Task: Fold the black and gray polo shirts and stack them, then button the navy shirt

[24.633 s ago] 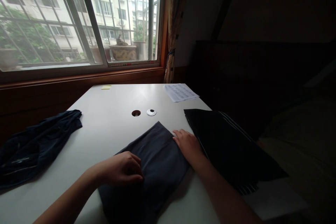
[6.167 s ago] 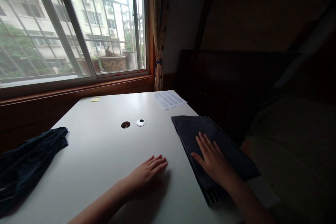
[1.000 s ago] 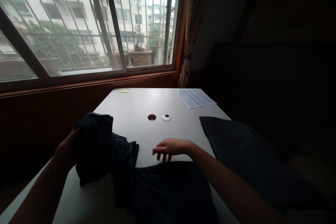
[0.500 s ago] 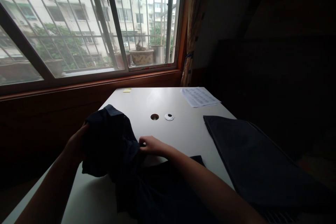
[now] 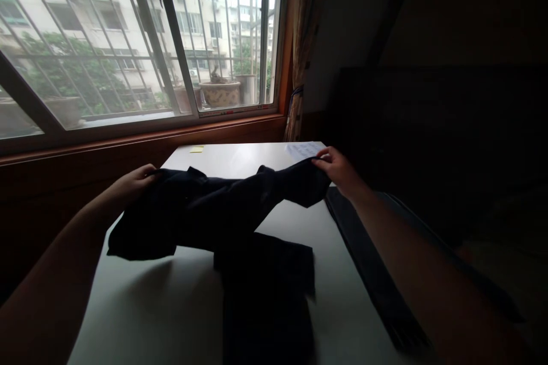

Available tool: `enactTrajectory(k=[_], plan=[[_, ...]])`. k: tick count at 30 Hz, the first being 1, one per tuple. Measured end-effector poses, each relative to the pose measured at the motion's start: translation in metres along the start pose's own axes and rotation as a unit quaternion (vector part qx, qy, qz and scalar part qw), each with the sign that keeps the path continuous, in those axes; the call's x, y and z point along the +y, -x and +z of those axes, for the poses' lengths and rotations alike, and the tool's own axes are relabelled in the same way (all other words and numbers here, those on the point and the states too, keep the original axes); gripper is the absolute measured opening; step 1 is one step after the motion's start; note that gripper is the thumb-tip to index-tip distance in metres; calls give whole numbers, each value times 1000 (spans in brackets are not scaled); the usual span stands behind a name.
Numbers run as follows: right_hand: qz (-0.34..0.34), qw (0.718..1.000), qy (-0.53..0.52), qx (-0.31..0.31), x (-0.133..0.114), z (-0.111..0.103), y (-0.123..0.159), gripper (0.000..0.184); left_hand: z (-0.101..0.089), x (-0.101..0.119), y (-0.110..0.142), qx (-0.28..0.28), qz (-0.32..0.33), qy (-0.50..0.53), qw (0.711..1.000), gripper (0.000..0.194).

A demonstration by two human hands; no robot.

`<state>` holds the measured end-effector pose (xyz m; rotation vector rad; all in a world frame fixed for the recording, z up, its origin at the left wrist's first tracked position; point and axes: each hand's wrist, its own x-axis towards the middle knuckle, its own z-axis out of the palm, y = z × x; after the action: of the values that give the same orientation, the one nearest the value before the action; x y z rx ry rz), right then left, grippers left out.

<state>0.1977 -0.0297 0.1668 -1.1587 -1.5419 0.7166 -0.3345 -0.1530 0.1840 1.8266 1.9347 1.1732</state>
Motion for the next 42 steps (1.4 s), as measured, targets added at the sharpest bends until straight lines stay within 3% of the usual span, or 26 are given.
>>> enactTrajectory(k=[3, 5, 7, 9, 10, 11, 13, 15, 17, 19, 21, 23, 25, 27, 29, 31, 33, 35, 37, 38, 40, 42], plan=[[-95, 974, 146, 147, 3, -7, -18, 18, 38, 13, -38, 145, 32, -97, 984, 35], [-134, 952, 214, 174, 6, 0, -17, 23, 70, 22, -48, 166, 70, -99, 979, 39], [-159, 940, 260, 150, 6, 13, -4, 26, 100, 25, -43, 162, 141, -108, 971, 43], [-170, 943, 277, 66, 3, 28, 22, 14, 126, 24, -25, 130, 198, -127, 963, 37], [-170, 947, 273, -9, 0, 35, 38, 6, 135, 21, -13, 98, 209, -137, 963, 32], [-163, 947, 259, -102, -4, 42, 56, 12, 143, 18, 1, 49, 211, -148, 965, 26], [-154, 915, 215, -305, -10, 53, 95, 18, 153, 11, 31, -59, 195, -159, 966, 17], [-148, 872, 193, -426, -14, 63, 132, 35, 158, 6, 60, -153, 180, -142, 961, 17], [-146, 841, 206, -478, -13, 73, 163, 60, 162, 6, 85, -210, 178, -110, 955, 18], [-144, 825, 244, -489, -8, 82, 184, 68, 168, 11, 106, -230, 185, -78, 952, 20], [-128, 834, 253, -473, -2, 90, 194, 54, 172, 22, 121, -245, 178, -37, 952, 27], [-98, 864, 199, -452, 3, 97, 196, 41, 173, 39, 133, -291, 122, 40, 948, 37], [-31, 905, 90, -415, 4, 103, 195, 31, 168, 59, 143, -363, 14, 170, 916, 49], [93, 931, -61, -349, 2, 108, 196, 20, 160, 80, 153, -421, -92, 332, 839, 61], [227, 907, -230, -271, -4, 113, 200, 16, 152, 96, 162, -430, -138, 476, 755, 69], [300, 847, -372, -233, -10, 116, 208, 24, 150, 104, 171, -405, -133, 562, 709, 74], [308, 797, -459, -243, -13, 115, 217, 35, 155, 103, 181, -367, -100, 574, 725, 79], [293, 781, -486, -262, -13, 110, 226, 43, 165, 95, 191, -327, -49, 512, 793, 86], [266, 807, -457, -263, -10, 105, 235, 44, 177, 87, 201, -281, -2, 410, 868, 90], [251, 827, -431, -260, -8, 103, 238, 43, 183, 83, 206, -260, 11, 369, 892, 91], [214, 864, -374, -261, -3, 100, 242, 44, 193, 80, 215, -235, 13, 342, 910, 90], [159, 900, -267, -305, 2, 101, 243, 48, 201, 80, 220, -228, -3, 361, 904, 84]])
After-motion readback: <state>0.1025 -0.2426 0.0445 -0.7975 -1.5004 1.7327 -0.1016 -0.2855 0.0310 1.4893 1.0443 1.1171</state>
